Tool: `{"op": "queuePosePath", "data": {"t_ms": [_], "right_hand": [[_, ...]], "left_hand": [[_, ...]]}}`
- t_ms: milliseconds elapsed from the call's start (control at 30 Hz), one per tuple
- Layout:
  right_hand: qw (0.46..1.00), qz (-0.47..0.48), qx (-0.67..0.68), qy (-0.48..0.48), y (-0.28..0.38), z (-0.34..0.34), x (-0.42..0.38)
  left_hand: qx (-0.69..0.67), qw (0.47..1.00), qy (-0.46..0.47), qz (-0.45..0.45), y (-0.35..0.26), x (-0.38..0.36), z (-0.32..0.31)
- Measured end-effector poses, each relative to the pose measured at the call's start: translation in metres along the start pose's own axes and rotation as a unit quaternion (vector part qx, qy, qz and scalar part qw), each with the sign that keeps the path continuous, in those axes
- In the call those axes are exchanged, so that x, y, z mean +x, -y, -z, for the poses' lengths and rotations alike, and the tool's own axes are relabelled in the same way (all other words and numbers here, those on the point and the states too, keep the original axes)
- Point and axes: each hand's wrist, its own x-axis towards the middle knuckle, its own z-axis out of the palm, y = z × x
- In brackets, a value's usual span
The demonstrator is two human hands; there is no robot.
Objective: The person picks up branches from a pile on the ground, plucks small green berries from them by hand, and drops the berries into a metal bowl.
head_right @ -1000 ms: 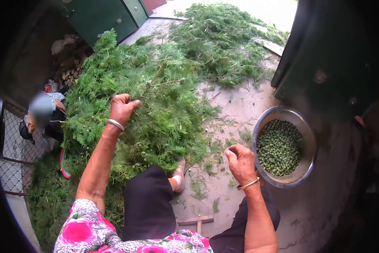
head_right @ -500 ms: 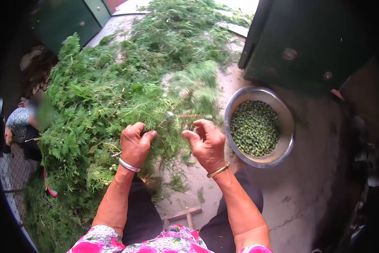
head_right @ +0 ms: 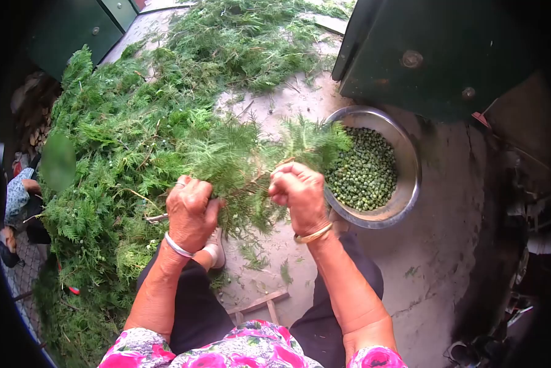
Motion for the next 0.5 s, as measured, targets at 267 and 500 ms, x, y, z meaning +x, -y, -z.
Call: {"op": "queuePosePath", "data": {"t_ms": [267,500], "right_hand": [[0.986,-0.019,0.135,-0.096,0.028,0.027,0.001],[0.908,0.172,-0.363,-0.114,-0.002,0.022,0.003]], "left_hand": [[-0.059,0.994,-0.023,0.088,0.028,0.003,0.013],[-0.095,0.987,-0.01,0.129,0.036,0.005,0.019]]}}
